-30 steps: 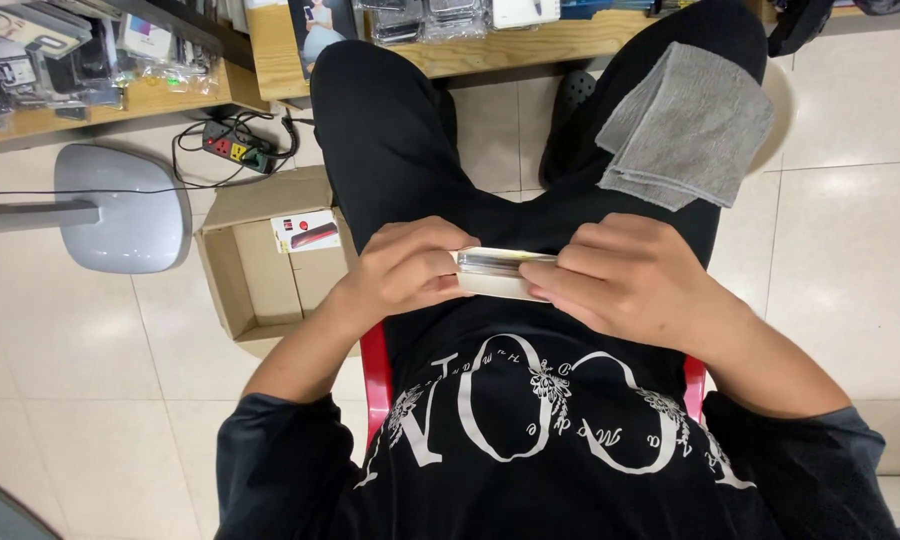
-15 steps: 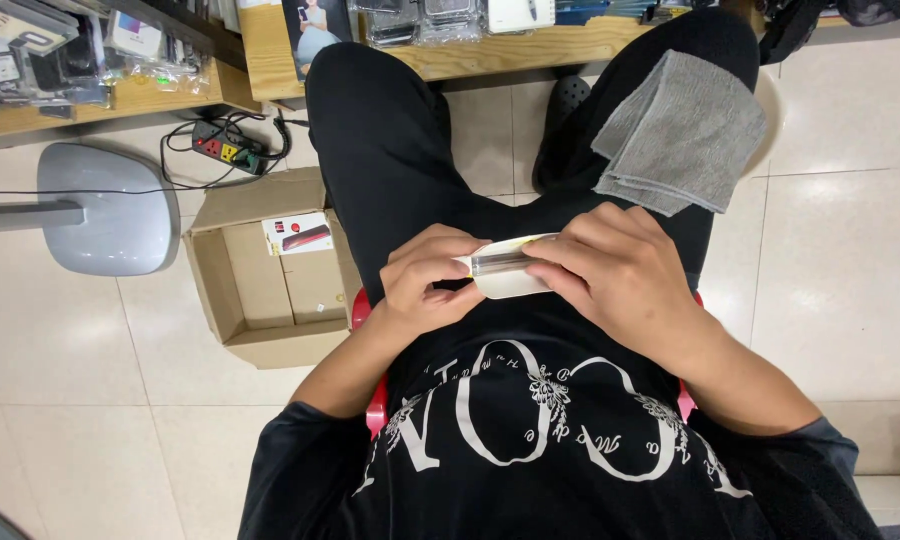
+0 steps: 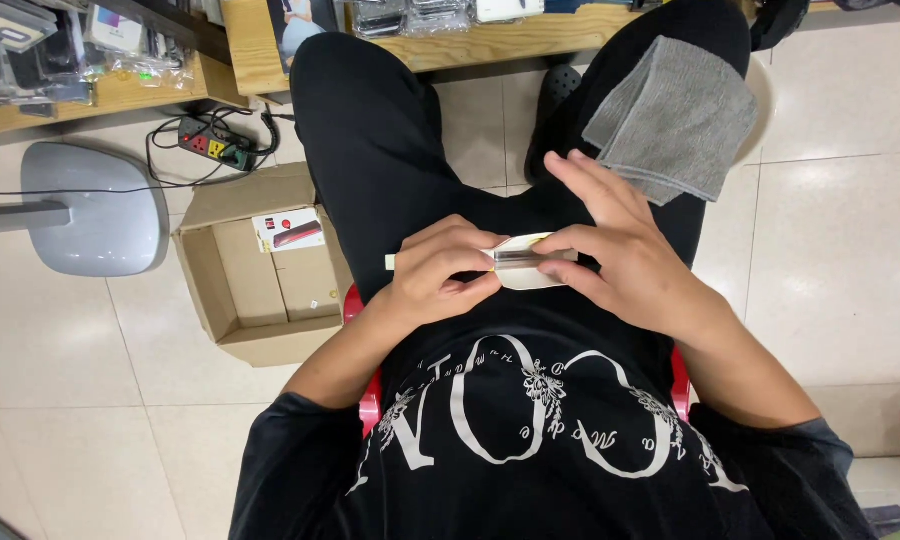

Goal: The person wipes a mobile screen protector with a cloth, removes it from its plastic tray, and writes a note in a notepad using a pen.

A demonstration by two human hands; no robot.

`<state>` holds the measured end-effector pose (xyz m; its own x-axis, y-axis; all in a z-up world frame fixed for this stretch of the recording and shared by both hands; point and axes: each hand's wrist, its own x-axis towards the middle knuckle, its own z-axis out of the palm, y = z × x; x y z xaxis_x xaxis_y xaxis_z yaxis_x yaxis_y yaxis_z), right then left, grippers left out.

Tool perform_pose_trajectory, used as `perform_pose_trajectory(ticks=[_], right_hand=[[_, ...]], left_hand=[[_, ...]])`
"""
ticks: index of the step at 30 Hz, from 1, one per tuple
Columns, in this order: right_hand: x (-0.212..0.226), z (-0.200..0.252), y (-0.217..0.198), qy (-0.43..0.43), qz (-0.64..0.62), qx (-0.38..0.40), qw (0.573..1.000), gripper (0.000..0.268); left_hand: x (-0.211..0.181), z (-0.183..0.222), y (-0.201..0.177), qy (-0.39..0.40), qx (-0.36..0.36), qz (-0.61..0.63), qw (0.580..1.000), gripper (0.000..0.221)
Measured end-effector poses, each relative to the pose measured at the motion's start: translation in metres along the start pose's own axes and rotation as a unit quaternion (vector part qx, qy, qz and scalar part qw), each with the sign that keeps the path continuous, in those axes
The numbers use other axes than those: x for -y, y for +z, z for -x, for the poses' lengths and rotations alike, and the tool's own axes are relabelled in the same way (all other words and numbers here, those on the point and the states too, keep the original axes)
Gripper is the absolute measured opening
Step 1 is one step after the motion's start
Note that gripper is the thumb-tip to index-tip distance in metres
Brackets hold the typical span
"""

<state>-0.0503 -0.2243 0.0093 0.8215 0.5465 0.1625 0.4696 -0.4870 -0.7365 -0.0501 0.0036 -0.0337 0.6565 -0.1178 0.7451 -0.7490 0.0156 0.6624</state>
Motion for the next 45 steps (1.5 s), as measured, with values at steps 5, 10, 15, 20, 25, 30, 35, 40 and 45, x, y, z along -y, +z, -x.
perform_pose_trajectory(ticks=[5,10,15,20,25,30,35,40,45], right_hand=[[-0.013,0.001,0.001,0.015,-0.096,0.021,0.995,0.013],[-0.022,-0.002,0.008,0.008,-0.165,-0.002,0.986,0.011],[-0.023,-0.008,0.011,0.024,-0.19,-0.033,0.981,0.01],[-0.031,-0.008,0.009,0.007,-0.14,0.009,0.99,0.006],[-0.033,-0.013,0.004,0.023,-0.162,0.036,0.986,0.01],[-0.025,-0.002,0.006,0.032,-0.043,-0.02,0.998,0.014],[-0.026,0.002,0.011,0.014,-0.046,-0.029,0.998,0.018],[-0.04,0.009,0.024,0.066,-0.262,-0.022,0.963,0.01],[-0.028,0.005,0.031,0.171,-0.387,-0.111,0.899,0.004]], left_hand=[[0.002,-0.004,0.007,0.011,0.019,-0.009,1.0,0.017],[0.007,-0.001,0.006,0.008,0.042,-0.042,0.998,0.022],[0.008,0.012,0.003,0.086,0.084,-0.363,0.924,0.068],[0.024,0.038,0.0,0.101,0.091,-0.411,0.901,0.077],[0.032,0.035,-0.004,0.106,0.116,-0.396,0.905,0.08],[0.025,0.025,-0.007,0.077,0.14,-0.363,0.918,0.071],[0.015,0.014,-0.013,0.069,0.179,-0.36,0.913,0.062],[0.009,0.006,-0.008,0.064,0.193,-0.337,0.919,0.061],[0.012,0.034,0.011,0.031,0.14,-0.436,0.888,0.085]])
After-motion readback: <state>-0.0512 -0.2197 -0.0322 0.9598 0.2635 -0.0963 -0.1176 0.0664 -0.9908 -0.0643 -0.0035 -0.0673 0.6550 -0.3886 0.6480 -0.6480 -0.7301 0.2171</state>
